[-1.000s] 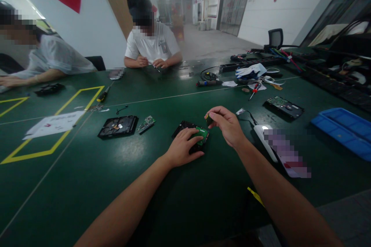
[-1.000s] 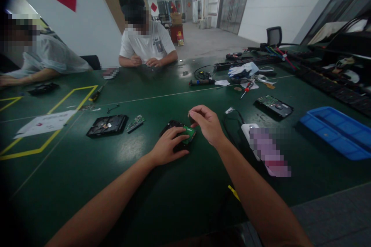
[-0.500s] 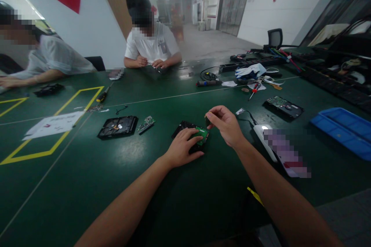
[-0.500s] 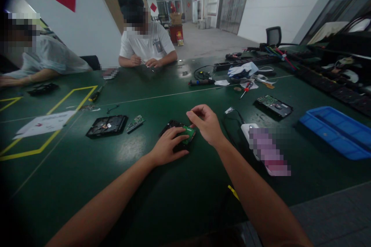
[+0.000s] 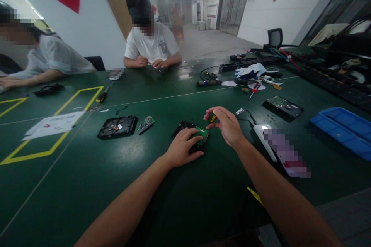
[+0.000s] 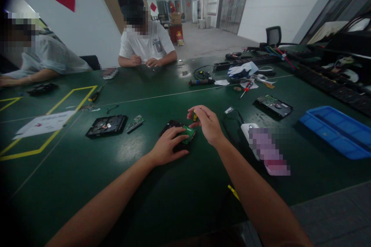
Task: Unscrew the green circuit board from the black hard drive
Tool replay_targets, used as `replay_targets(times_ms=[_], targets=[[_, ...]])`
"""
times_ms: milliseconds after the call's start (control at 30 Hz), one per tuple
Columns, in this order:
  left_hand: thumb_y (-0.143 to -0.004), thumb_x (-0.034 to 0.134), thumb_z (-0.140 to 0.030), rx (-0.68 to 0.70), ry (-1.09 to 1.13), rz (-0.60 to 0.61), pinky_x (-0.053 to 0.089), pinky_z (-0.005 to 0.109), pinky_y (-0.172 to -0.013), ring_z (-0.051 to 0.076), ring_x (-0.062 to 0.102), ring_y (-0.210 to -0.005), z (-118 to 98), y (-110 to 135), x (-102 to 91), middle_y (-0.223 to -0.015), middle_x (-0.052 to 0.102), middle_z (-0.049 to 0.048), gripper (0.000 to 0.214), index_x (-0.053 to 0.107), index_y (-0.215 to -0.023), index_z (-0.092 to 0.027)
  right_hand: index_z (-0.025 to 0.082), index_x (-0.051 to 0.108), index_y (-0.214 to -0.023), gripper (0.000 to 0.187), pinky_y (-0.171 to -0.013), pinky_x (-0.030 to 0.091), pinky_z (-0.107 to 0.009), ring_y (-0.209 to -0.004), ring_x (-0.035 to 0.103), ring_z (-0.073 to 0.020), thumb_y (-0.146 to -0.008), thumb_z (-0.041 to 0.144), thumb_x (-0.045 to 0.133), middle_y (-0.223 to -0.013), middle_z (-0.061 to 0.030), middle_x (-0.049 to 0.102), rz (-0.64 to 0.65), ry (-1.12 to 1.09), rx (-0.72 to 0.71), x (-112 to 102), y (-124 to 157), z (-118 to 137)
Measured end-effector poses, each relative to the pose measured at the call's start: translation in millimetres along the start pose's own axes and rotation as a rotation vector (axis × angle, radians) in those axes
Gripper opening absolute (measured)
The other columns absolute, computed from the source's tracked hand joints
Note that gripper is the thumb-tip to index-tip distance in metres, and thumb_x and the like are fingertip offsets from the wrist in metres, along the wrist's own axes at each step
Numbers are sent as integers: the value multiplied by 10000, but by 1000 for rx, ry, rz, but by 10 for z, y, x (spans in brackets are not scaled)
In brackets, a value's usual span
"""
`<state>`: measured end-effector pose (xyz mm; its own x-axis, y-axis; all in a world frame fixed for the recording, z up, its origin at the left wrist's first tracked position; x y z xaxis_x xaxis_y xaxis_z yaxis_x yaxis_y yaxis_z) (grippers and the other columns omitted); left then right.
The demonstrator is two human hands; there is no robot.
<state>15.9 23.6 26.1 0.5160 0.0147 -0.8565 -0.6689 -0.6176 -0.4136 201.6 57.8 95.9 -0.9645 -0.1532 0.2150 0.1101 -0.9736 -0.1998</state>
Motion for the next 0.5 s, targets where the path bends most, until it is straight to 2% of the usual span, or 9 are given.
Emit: replay_targets(times_ms=[267, 400, 500], targets=[[-928, 673, -569, 1, -15, 12, 408, 567, -1182, 331, 511, -1381, -12, 0, 0, -1468, 540, 139, 578, 585, -1397, -242, 239, 633, -983, 269, -649, 616, -296, -909, 687, -195, -869, 432, 782, -939, -32, 713, -51, 1, -6, 35, 4, -8], [-919, 687, -564, 1, -14, 7, 410, 571, -1178, 334, 510, -1381, -11, -2, -8, -1469, 541, 136, 577, 586, -1393, -250, 233, 662, -957, 234, -702, 635, -327, -955, 696, -209, -879, 428, 765, -967, -43, 726, -25, 25, 4, 49, 20, 32], [-913, 695, -561, 1, -8, 5, 410, 575, -1177, 337, 510, -1383, -10, -1, -8, -1471, 540, 133, 573, 589, -1388, -257, 231, 712, -955, 210, -661, 618, -302, -936, 694, -207, -905, 435, 720, -945, -46, 722, -48, 58, -11, 6, 9, 35]])
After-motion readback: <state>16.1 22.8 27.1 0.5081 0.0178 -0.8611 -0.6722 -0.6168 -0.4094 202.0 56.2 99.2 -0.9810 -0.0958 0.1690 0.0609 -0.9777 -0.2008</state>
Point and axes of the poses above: each hand's wrist, its own y-axis away from the middle knuckle, its own x-axis out of the palm, z = x × y, the point moved 5 cm from there along -y, towards the middle knuckle
